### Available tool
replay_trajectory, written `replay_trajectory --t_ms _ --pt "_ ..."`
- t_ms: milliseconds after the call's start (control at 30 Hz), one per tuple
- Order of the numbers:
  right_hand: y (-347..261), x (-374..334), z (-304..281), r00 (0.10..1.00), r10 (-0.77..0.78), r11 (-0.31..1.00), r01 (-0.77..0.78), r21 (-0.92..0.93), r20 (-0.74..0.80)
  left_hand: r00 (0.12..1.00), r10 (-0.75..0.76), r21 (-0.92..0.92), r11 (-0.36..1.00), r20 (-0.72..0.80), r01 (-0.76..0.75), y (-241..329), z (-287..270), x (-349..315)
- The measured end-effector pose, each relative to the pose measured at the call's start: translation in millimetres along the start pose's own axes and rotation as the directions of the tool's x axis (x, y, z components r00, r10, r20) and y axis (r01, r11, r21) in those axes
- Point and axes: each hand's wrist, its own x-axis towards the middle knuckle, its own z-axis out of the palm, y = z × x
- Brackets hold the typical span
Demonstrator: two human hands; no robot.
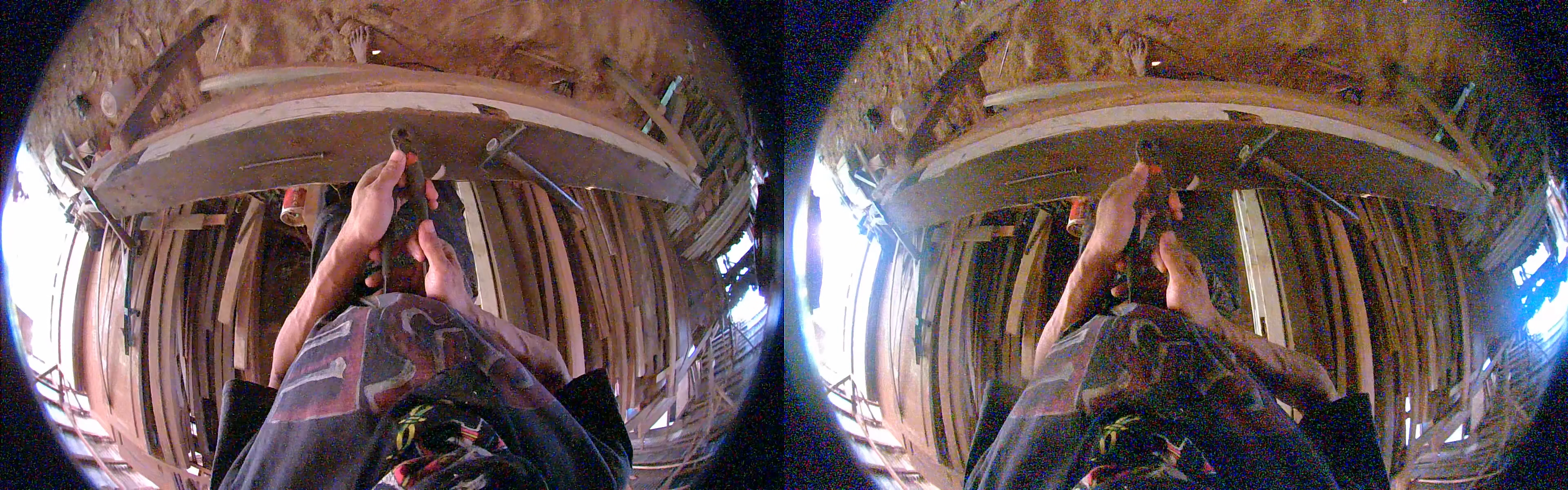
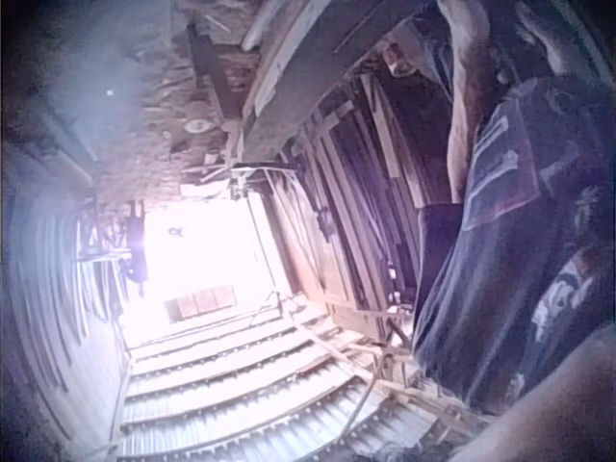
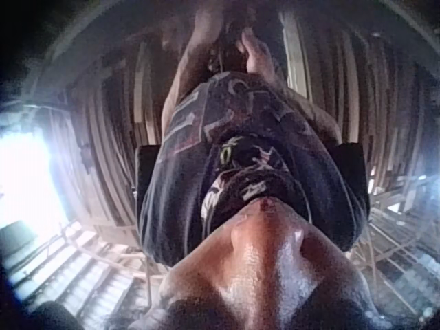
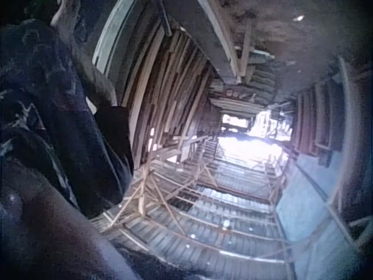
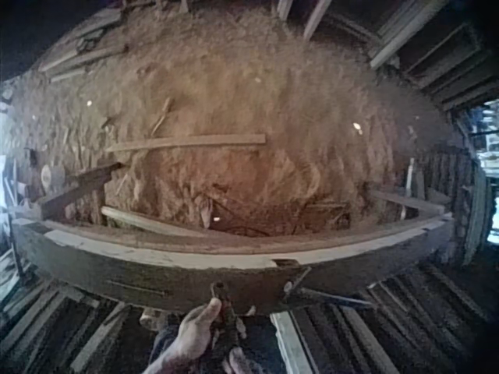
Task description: The person hammers nails into a wooden plank using a hammer and pliers. They repeatedly position nails, strike them with the hammer, and occasionally use pliers to adjust or remove nails. The work is performed on a cluttered wooden floor in a workshop setting.
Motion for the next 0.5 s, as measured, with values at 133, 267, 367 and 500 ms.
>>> replay_trajectory --t_ms 133,267,367,500 --pt "-9.5 -1.4 8.7 0.999 -0.009 0.998 0.006 -0.057 -0.045 1.0 -0.007 0.021 1.0 0.022 0.006 1.7 0.9 -0.6" --pt "-15.7 -2.6 15.0 0.997 0.014 1.0 -0.015 -0.018 -0.071 0.997 -0.077 -0.03 0.997 0.001 0.077 10.4 14.1 -12.2" --pt "-24.6 -6.4 18.7 0.996 0.054 0.997 -0.057 -0.057 -0.065 0.997 -0.079 0.018 0.997 0.006 0.078 10.4 13.8 -11.8" --pt "-21.4 -3.1 21.1 0.994 0.044 0.995 -0.053 -0.085 -0.103 1.0 0.015 0.102 0.995 0.012 -0.017 6.1 8.5 -4.9"
